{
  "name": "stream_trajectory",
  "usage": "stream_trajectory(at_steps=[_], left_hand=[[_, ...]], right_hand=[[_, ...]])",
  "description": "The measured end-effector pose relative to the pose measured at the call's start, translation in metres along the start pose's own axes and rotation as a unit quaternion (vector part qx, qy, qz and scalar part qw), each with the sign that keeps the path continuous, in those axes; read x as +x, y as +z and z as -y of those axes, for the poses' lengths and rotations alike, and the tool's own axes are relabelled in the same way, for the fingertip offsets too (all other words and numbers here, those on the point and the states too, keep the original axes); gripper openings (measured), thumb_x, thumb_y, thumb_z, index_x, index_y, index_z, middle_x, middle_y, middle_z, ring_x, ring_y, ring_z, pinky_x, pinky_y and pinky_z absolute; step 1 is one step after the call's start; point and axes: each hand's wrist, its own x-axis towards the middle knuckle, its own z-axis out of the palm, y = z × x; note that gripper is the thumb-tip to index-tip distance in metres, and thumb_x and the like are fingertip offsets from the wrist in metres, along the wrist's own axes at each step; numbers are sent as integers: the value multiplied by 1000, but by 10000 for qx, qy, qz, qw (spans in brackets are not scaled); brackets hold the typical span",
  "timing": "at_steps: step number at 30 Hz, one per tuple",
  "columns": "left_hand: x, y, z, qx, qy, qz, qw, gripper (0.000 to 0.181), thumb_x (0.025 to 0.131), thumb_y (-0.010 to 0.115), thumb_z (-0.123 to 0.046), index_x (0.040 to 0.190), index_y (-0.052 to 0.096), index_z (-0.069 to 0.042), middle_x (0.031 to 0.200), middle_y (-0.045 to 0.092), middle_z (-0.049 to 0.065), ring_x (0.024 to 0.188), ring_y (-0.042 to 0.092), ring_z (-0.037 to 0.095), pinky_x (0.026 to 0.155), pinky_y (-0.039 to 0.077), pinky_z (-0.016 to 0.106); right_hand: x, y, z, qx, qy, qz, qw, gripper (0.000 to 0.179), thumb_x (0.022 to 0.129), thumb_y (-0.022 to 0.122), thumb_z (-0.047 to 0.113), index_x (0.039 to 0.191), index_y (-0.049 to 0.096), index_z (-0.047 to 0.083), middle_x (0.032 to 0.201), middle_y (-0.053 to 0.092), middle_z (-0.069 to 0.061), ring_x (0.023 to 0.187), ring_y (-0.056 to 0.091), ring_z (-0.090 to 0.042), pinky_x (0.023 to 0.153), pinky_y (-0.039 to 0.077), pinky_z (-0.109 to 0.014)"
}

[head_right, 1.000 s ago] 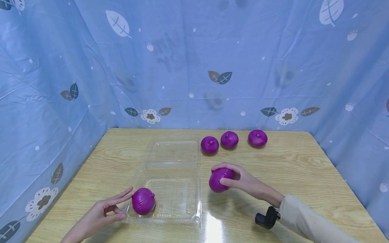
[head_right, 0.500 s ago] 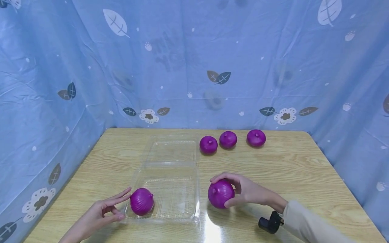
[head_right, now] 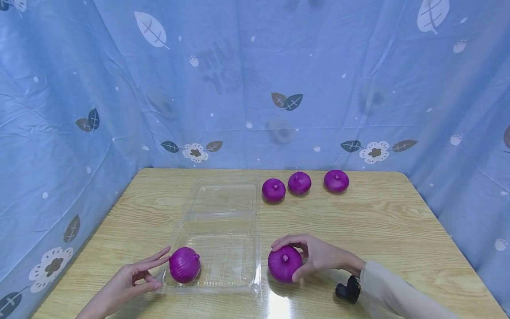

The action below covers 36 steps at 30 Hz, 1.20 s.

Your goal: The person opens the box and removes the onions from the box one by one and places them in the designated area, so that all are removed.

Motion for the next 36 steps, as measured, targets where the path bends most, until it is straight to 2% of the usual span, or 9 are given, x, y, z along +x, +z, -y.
stream_trajectory(at_steps=[3, 9, 18, 22, 26, 28, 30, 33, 36], left_hand=[[0, 1, 0, 42, 110, -61, 9999, 58, 87, 68, -8, 141, 46, -6, 147, 30, -23, 65, 63, 10, 61, 53, 24], [-2, 0, -1, -64, -81, -62, 9999, 57, 87, 68, -10, 139, 46, -3, 146, 29, -25, 67, 63, 10, 64, 54, 25], [-2, -4, -1, 4, -196, -85, 9998, 56, 87, 68, -11, 139, 48, -4, 146, 30, -25, 66, 59, 6, 54, 48, 23], [-1, -4, -1, -58, -284, -37, 9996, 56, 87, 69, -14, 138, 48, -1, 150, 34, -8, 64, 59, 11, 57, 49, 23], [-1, -3, -1, -103, -289, -38, 9995, 56, 87, 69, -14, 137, 48, 1, 149, 36, 9, 64, 60, 13, 60, 50, 23], [-1, -3, -2, -112, -275, -21, 9996, 56, 88, 68, -14, 137, 48, 2, 150, 35, 8, 64, 61, 13, 62, 51, 23], [0, -3, -2, -141, -237, -5, 9996, 55, 88, 68, -14, 137, 47, 2, 150, 34, -2, 65, 61, 13, 62, 51, 23], [0, -3, -2, -146, -205, 5, 9997, 54, 89, 67, -14, 136, 47, 3, 148, 32, -12, 65, 62, 13, 62, 52, 24], [-1, -3, -2, -160, -208, -18, 9997, 54, 88, 68, -14, 136, 48, 3, 148, 32, -12, 65, 62, 13, 60, 51, 24]], right_hand=[[4, -5, -8, -30, 111, -111, 9999, 66, 73, 78, -4, 133, 51, 3, 136, 47, -26, 132, 41, -18, 107, 35, -29], [10, -17, -20, 170, 458, -448, 9978, 62, 76, 76, -1, 132, 50, 0, 137, 42, -31, 128, 43, -11, 104, 37, -25], [26, -37, -36, 52, 1046, -750, 9917, 64, 76, 79, 5, 134, 51, 3, 139, 47, -21, 121, 50, -10, 87, 53, -34], [30, -47, -41, -283, 1218, -803, 9889, 65, 76, 80, 8, 134, 51, 5, 139, 48, -19, 120, 51, -9, 92, 49, -29], [35, -56, -44, -344, 1474, -924, 9841, 65, 76, 80, 9, 135, 50, 7, 140, 48, -17, 117, 53, -14, 81, 55, -36], [36, -59, -45, -329, 1561, -990, 9822, 66, 77, 79, 8, 135, 50, 7, 140, 46, -18, 108, 59, -20, 71, 57, -41], [38, -61, -46, -336, 1599, -1068, 9808, 65, 77, 80, 8, 135, 50, 8, 140, 46, -17, 107, 58, -24, 65, 57, -44], [40, -62, -46, -587, 1625, -1210, 9775, 67, 76, 81, 11, 135, 50, 9, 141, 46, -15, 113, 54, -29, 73, 57, -38], [43, -61, -45, -716, 1714, -1308, 9739, 74, 74, 82, 13, 139, 47, 8, 142, 45, -14, 119, 49, -34, 79, 55, -32]])
